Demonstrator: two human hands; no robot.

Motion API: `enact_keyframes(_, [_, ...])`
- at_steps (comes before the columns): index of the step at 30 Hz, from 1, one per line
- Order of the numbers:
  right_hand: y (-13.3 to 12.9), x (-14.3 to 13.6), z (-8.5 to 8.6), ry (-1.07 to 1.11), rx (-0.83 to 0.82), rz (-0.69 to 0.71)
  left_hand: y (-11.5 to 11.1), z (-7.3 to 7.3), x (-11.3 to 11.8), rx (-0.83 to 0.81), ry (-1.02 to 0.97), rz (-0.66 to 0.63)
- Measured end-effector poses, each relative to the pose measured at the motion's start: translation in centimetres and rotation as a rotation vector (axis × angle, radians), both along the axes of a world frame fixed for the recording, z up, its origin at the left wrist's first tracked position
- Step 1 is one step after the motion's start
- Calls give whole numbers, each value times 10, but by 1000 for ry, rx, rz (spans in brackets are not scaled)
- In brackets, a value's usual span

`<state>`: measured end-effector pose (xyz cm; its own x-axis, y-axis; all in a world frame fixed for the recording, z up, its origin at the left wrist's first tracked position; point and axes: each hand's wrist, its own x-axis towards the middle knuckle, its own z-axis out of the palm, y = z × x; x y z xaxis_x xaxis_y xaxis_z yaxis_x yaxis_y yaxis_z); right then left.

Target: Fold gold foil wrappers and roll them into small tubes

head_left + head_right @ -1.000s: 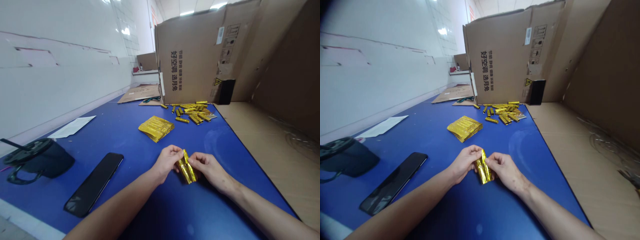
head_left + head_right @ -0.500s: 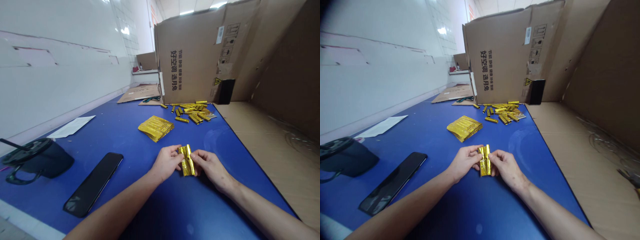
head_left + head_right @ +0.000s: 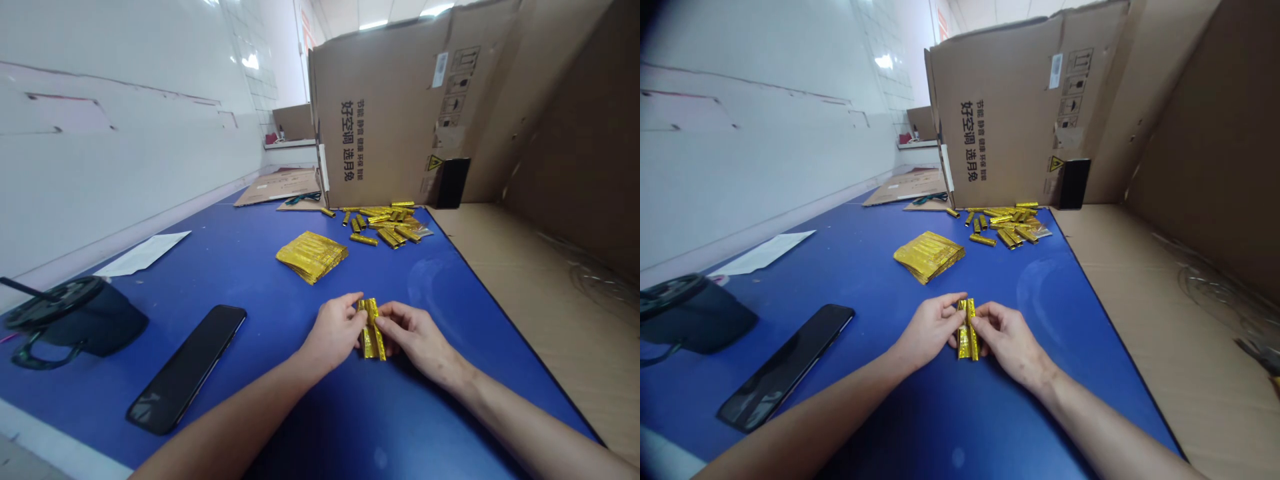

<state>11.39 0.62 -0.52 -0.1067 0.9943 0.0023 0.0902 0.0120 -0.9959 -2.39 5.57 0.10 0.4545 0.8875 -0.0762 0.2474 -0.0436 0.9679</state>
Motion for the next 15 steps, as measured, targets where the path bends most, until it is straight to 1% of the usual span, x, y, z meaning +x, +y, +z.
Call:
enact_keyframes(4, [-3, -1, 2, -74, 26, 33, 1, -5, -2, 22, 5, -39])
enact_keyframes(8, [-4, -2, 1, -129, 38, 35, 4, -10, -4, 29, 8, -47])
enact_keyframes(15, [-3, -1, -1, -230, 73, 17, 3, -12, -7, 34, 12, -80])
